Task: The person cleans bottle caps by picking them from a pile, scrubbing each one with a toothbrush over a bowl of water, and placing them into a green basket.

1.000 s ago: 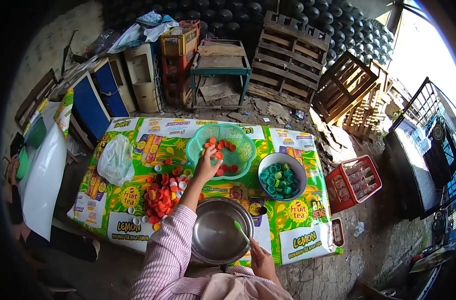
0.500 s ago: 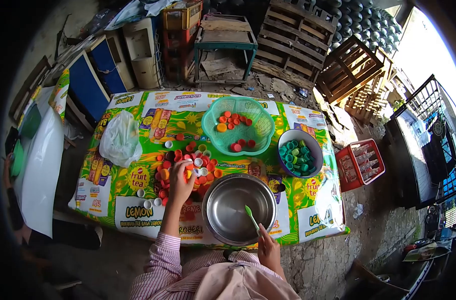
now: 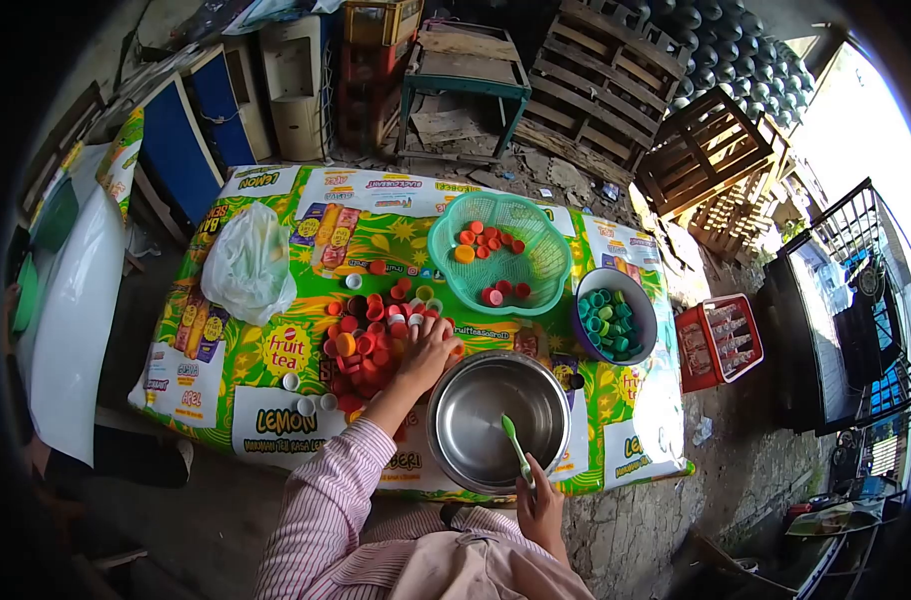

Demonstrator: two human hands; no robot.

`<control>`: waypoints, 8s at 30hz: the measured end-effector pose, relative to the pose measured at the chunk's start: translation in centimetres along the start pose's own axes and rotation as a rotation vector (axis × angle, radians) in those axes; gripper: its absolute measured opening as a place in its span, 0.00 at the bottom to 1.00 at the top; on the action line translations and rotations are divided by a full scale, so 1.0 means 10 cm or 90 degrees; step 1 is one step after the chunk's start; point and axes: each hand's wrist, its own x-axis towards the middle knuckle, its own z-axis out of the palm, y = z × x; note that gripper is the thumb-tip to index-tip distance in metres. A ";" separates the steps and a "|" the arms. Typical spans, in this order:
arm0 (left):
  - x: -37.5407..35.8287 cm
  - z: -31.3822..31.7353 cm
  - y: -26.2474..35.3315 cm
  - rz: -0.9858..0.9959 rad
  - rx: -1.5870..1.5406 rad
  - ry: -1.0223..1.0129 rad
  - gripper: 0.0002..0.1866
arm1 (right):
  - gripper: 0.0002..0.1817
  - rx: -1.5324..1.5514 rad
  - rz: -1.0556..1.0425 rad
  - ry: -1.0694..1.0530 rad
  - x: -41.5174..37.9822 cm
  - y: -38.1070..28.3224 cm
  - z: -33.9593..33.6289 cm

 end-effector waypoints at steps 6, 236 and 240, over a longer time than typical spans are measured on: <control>0.06 0.03 -0.01 0.003 -0.020 -0.012 0.03 | 0.23 -0.009 0.052 0.022 -0.04 0.05 -0.06; -0.79 -0.10 1.71 -0.419 -1.313 0.086 0.16 | 0.28 0.043 -0.200 -0.168 0.55 0.73 -0.59; -0.85 0.01 1.65 -0.371 -1.366 0.108 0.16 | 0.28 0.064 -0.197 -0.144 0.53 0.85 -0.52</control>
